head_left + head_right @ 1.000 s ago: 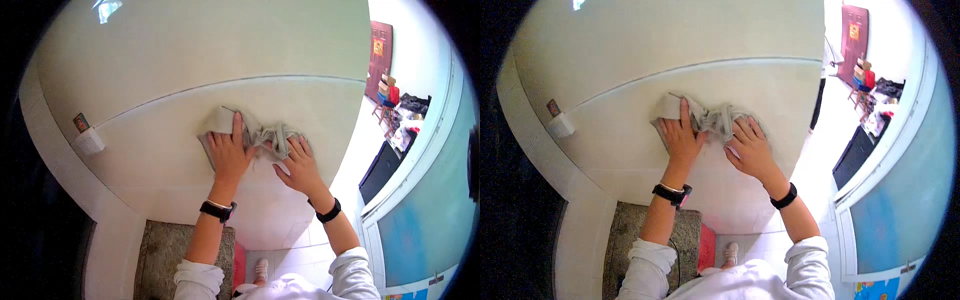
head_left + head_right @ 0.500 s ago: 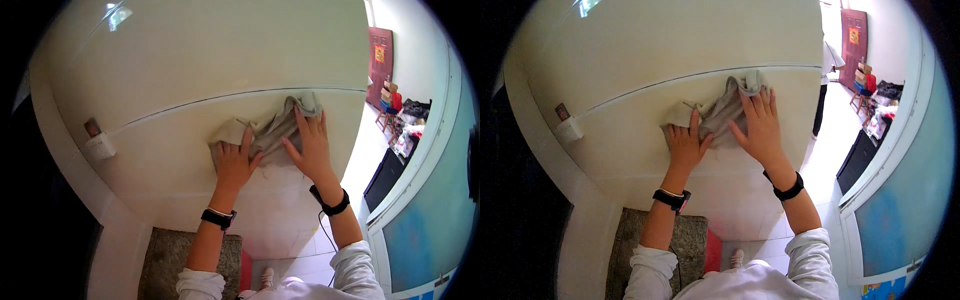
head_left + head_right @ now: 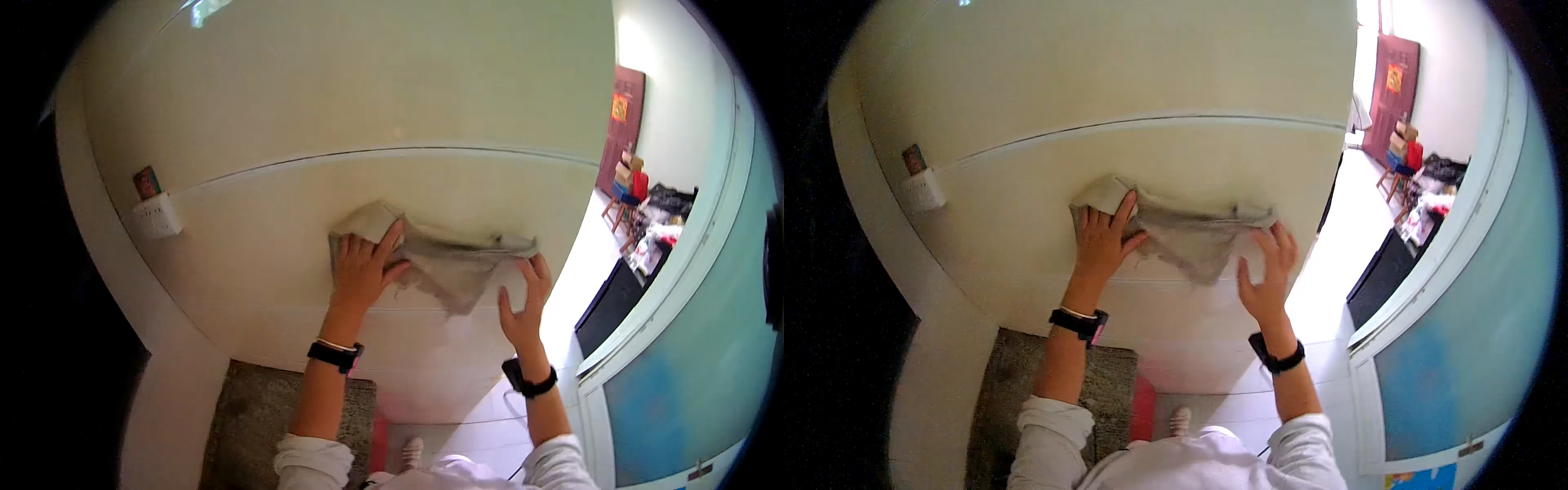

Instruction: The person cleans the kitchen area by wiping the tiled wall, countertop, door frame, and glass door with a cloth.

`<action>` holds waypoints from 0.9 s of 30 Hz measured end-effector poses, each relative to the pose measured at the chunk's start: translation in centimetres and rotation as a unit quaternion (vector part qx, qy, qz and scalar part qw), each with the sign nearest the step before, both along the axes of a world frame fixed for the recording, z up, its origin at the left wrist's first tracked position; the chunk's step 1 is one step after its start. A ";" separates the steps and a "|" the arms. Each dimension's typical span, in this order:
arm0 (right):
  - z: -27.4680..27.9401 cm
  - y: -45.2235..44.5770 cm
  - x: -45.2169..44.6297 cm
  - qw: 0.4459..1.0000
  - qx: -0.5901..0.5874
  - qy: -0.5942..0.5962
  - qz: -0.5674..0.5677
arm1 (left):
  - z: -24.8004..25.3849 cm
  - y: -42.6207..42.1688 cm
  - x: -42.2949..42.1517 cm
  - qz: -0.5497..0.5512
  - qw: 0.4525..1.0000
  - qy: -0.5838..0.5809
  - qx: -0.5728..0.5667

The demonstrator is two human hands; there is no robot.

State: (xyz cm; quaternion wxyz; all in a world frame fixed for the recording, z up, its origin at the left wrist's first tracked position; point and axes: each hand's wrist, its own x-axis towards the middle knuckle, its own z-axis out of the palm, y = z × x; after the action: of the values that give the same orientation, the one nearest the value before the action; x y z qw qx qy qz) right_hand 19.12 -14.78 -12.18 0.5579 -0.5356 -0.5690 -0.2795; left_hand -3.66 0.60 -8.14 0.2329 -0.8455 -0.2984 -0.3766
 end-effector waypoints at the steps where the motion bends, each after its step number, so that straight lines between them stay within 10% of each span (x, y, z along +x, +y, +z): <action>1: -1.0 -0.7 1.2 0.999 0.010 0.015 -0.027 | -0.2 0.2 -0.9 0.006 1.000 -0.014 -0.001; 12: -1.0 3.9 4.4 0.942 0.092 0.320 -0.039 | -3.5 -6.7 3.8 0.153 0.972 -0.159 -0.079; 14: -1.3 4.7 4.6 0.951 0.137 0.262 -0.091 | -3.5 -8.2 5.5 0.103 0.933 -0.230 -0.259; 24: -2.2 5.0 4.7 0.951 0.194 0.206 -0.128 | -1.9 -4.4 3.1 -0.187 0.826 -0.465 -0.257; 27: -2.6 5.3 5.2 0.945 0.201 0.233 -0.112 | -0.7 -1.6 -1.1 -0.024 0.885 -0.411 -0.217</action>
State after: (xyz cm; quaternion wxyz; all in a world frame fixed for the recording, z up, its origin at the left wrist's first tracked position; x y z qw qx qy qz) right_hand 24.32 -9.50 -14.79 0.7361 -0.5229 -0.2911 -0.3163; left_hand -4.80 -0.98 -8.80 -0.1089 -0.6517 -0.4208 -0.6215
